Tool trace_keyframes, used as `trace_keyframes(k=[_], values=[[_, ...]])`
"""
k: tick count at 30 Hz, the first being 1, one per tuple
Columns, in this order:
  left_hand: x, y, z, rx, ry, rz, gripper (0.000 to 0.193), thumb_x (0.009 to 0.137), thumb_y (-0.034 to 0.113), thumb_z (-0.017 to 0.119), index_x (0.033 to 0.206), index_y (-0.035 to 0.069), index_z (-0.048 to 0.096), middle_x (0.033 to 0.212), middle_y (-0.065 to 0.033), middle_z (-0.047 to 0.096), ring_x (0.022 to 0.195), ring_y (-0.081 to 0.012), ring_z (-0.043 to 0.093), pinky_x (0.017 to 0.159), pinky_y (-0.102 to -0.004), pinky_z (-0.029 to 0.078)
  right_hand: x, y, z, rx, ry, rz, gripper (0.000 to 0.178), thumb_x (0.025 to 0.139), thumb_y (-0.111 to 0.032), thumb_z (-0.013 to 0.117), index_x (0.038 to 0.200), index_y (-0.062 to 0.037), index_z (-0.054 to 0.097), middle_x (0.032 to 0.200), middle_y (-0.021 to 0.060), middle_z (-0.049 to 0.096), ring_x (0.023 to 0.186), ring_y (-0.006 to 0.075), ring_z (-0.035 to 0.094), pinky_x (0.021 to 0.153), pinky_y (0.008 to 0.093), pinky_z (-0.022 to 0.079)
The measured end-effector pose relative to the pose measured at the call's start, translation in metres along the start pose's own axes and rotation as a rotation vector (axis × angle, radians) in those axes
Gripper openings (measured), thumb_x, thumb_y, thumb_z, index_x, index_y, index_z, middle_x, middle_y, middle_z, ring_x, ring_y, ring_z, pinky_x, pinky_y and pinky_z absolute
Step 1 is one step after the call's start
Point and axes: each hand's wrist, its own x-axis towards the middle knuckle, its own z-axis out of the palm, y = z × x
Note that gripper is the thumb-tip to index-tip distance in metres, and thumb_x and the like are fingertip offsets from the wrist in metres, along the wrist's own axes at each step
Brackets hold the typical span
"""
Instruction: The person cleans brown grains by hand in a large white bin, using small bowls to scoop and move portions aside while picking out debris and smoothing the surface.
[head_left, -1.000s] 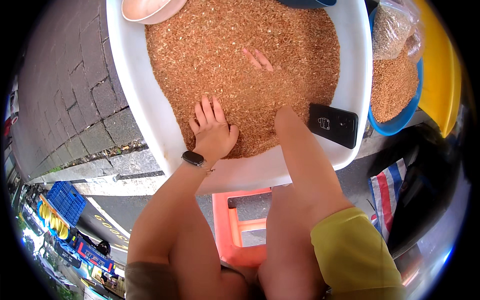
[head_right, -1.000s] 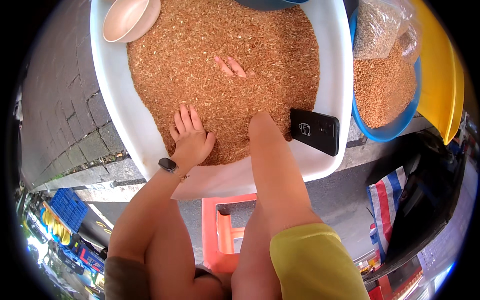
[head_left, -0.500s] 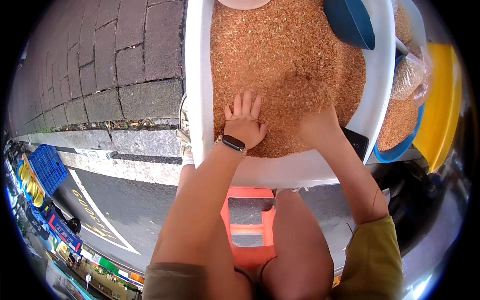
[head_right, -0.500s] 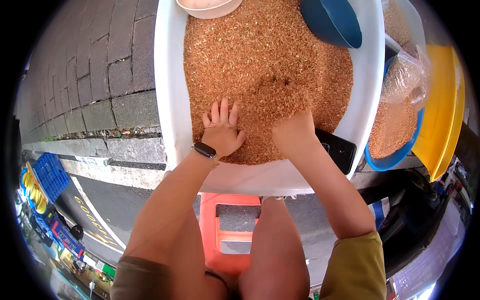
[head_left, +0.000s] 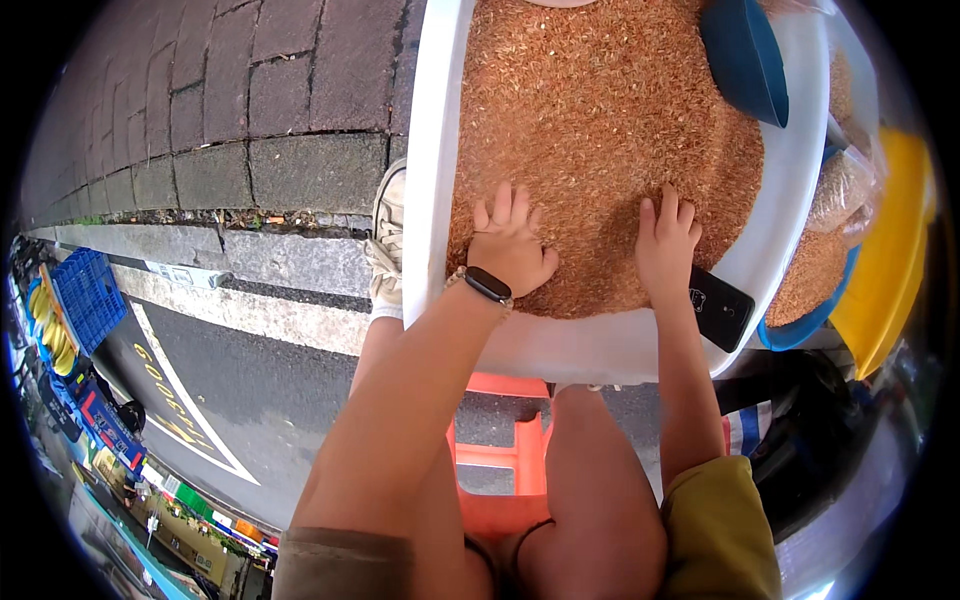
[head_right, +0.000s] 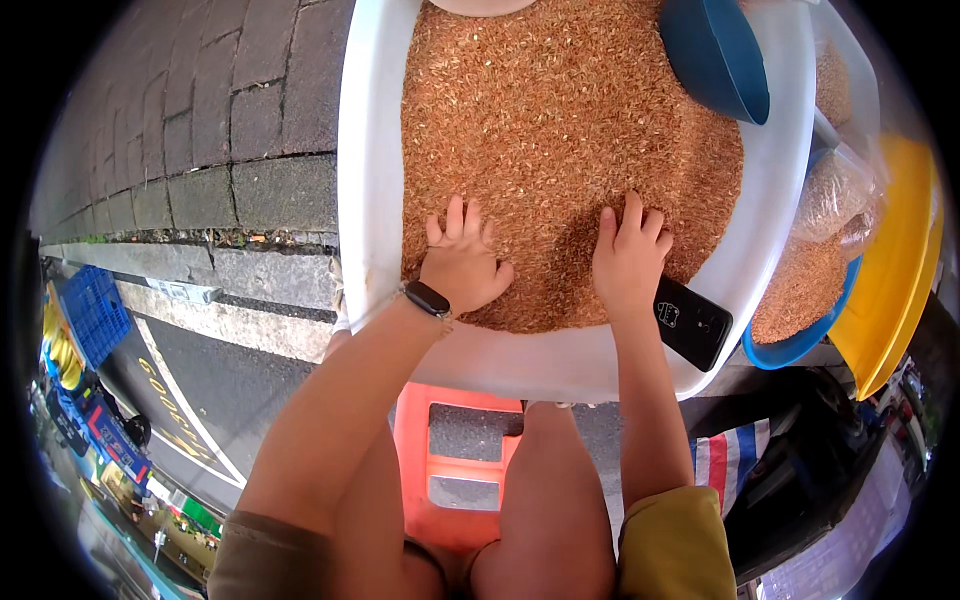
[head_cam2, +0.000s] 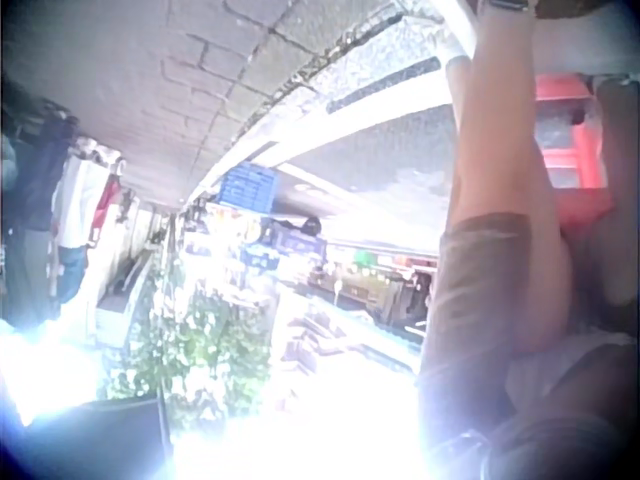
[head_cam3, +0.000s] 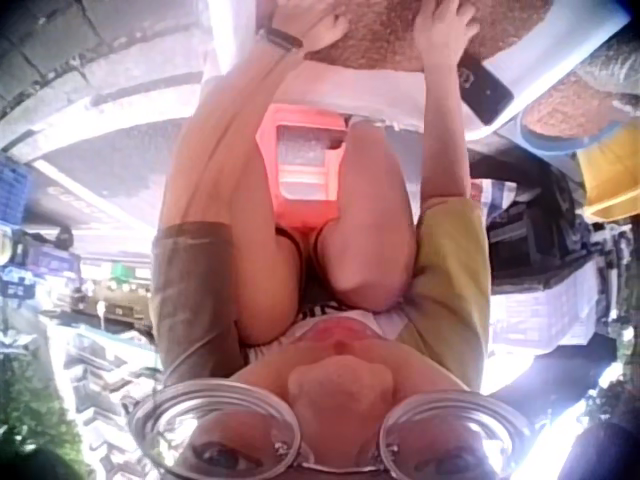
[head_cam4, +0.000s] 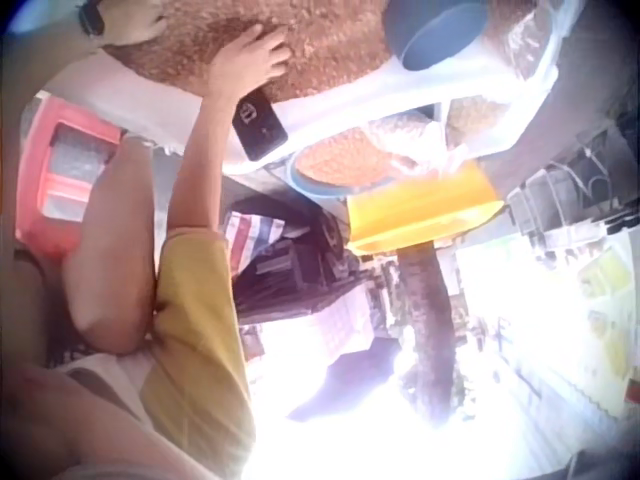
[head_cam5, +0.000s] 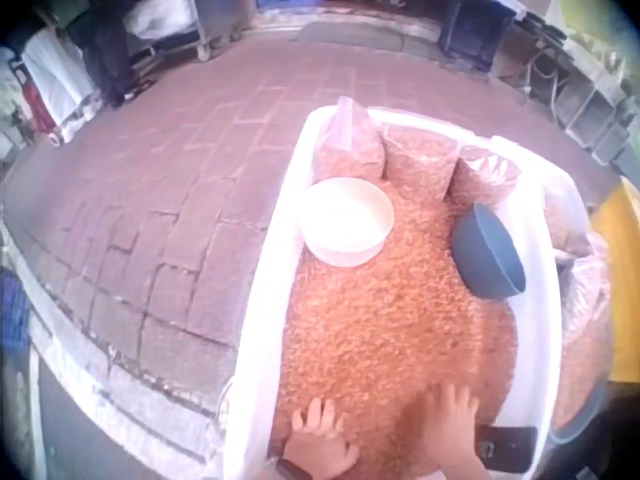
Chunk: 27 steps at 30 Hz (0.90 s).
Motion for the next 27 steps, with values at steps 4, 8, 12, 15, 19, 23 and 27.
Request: trace_keyframes(k=[4, 8, 12, 15, 19, 23, 27], values=[[0.000, 0.001, 0.001, 0.038, 0.061, 0.018, 0.066, 0.081, 0.049, 0.055, 0.120, -0.004, 0.059, 0.144, -0.0266, 0.035, 0.137, -0.0435, 0.024, 0.102, -0.0623, 0.021, -0.005, -0.005, 0.019, 0.343, 0.066, 0.182, 0.046, 0.098, -0.039, 0.050, 0.131, -0.0056, 0.050, 0.119, 0.0227, 0.056, 0.107, 0.0396, 0.053, 0.094, 0.0492, 0.041], [0.001, -0.002, -0.004, 0.064, 0.048, 0.022, 0.065, 0.081, 0.048, 0.055, 0.119, -0.004, 0.059, 0.141, -0.0259, 0.037, 0.134, -0.0433, 0.026, 0.099, -0.0622, 0.024, 0.002, -0.029, -0.046, 0.569, -0.469, 0.272, 0.041, 0.092, -0.041, 0.059, 0.112, -0.0052, 0.062, 0.102, 0.0146, 0.061, 0.099, 0.0353, 0.055, 0.089, 0.0467, 0.043], [-0.001, -0.003, -0.007, 0.151, 0.026, 0.016, 0.066, 0.082, 0.050, 0.054, 0.124, -0.001, 0.057, 0.139, -0.0258, 0.039, 0.133, -0.0435, 0.028, 0.099, -0.0620, 0.026, -0.013, -0.087, -0.089, 0.023, 0.188, -0.396, 0.025, 0.081, -0.024, 0.071, 0.098, -0.0061, 0.067, 0.089, 0.0116, 0.063, 0.089, 0.0298, 0.061, 0.079, 0.0416, 0.048], [0.000, -0.002, -0.016, 0.111, -0.041, -0.045, 0.065, 0.080, 0.045, 0.057, 0.131, 0.003, 0.053, 0.142, -0.0180, 0.039, 0.133, -0.0370, 0.031, 0.100, -0.0615, 0.029, 0.008, -0.139, -0.068, 0.702, 0.042, -0.430, 0.019, 0.079, -0.012, 0.074, 0.096, -0.0069, 0.067, 0.088, 0.0084, 0.065, 0.079, 0.0253, 0.064, 0.070, 0.0364, 0.053], [0.010, 0.002, -0.012, -0.116, 0.127, 0.062, 0.065, 0.084, 0.047, 0.055, 0.135, 0.007, 0.049, 0.144, -0.0145, 0.041, 0.132, -0.0370, 0.035, 0.101, -0.0633, 0.028, 0.025, -0.168, -0.017, 0.818, 0.232, -0.451, 0.023, 0.078, -0.007, 0.076, 0.099, -0.0024, 0.067, 0.087, 0.0084, 0.066, 0.073, 0.0161, 0.062, 0.064, 0.0289, 0.052], [0.008, 0.001, -0.020, -0.282, 0.053, 0.015, 0.057, 0.090, 0.043, 0.052, 0.136, 0.009, 0.047, 0.140, -0.0103, 0.047, 0.131, -0.0318, 0.040, 0.103, -0.0563, 0.030, 0.025, -0.184, 0.007, 0.987, 0.236, -0.268, 0.021, 0.080, -0.010, 0.074, 0.098, -0.0052, 0.066, 0.086, 0.0094, 0.065, 0.073, 0.0220, 0.064, 0.066, 0.0330, 0.054], [0.004, -0.005, -0.012, -0.211, 0.065, 0.045, 0.053, 0.092, 0.042, 0.051, 0.134, 0.010, 0.048, 0.137, -0.0090, 0.049, 0.129, -0.0301, 0.041, 0.104, -0.0517, 0.030, 0.024, -0.191, 0.016, 0.975, 0.373, -0.306, 0.021, 0.079, -0.007, 0.074, 0.097, -0.0047, 0.064, 0.082, 0.0083, 0.063, 0.070, 0.0221, 0.061, 0.064, 0.0339, 0.053]])
